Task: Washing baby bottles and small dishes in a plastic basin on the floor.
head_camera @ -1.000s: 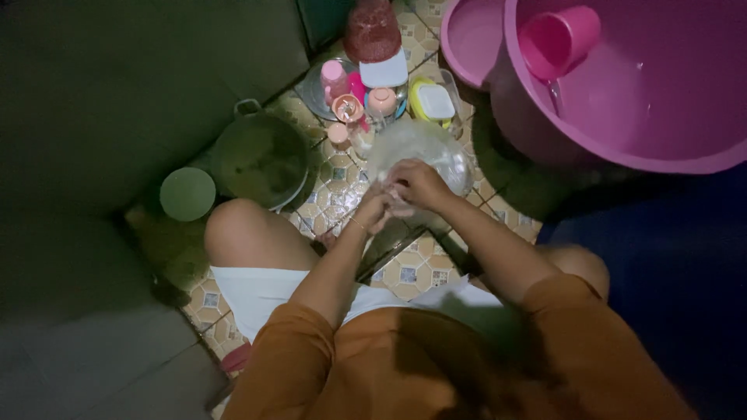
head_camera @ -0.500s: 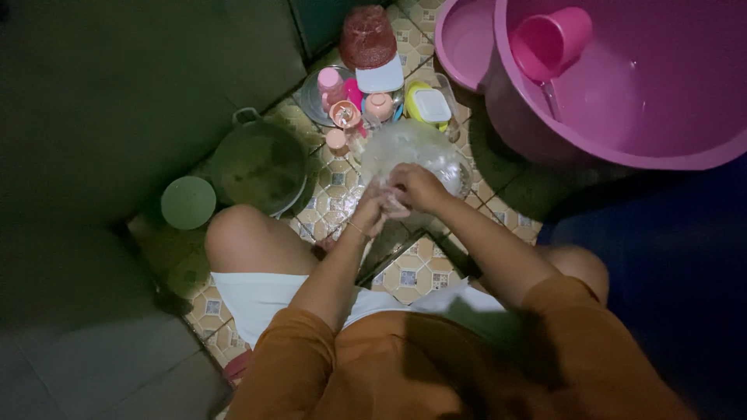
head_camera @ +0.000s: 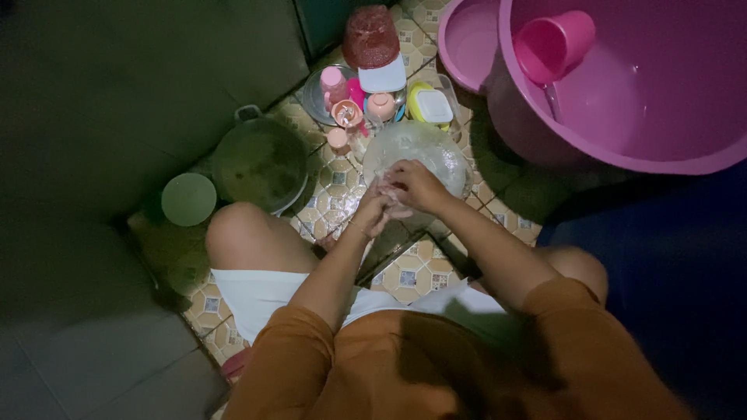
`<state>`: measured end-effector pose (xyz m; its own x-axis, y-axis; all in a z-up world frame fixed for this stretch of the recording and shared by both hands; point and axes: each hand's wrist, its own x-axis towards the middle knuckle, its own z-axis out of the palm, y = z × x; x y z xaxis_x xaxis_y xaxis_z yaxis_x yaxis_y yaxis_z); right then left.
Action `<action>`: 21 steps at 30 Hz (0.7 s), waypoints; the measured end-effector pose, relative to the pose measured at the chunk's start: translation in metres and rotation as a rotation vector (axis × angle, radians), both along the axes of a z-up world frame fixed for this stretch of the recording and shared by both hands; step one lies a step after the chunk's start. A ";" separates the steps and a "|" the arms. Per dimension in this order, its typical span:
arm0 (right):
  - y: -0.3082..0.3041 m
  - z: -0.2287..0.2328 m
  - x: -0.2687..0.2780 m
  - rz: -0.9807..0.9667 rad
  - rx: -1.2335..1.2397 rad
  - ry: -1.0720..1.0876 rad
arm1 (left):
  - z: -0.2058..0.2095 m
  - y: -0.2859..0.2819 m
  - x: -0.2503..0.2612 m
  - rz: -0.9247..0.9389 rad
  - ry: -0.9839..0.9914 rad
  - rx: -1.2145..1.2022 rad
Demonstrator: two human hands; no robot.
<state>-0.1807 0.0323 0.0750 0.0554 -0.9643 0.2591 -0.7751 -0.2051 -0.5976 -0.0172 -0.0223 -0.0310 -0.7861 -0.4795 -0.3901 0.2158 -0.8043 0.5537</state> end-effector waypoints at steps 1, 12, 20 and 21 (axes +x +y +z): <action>0.000 -0.002 -0.003 -0.019 0.069 -0.009 | 0.012 -0.001 0.000 0.018 0.001 -0.011; -0.013 0.028 0.012 -0.113 0.018 -0.152 | 0.021 0.008 -0.003 -0.107 -0.081 -0.134; -0.013 0.014 0.030 -0.288 0.064 -0.254 | -0.061 0.009 -0.007 -0.092 0.024 -0.019; -0.013 0.013 0.028 -0.288 0.064 -0.254 | -0.059 0.008 -0.008 -0.093 0.025 -0.019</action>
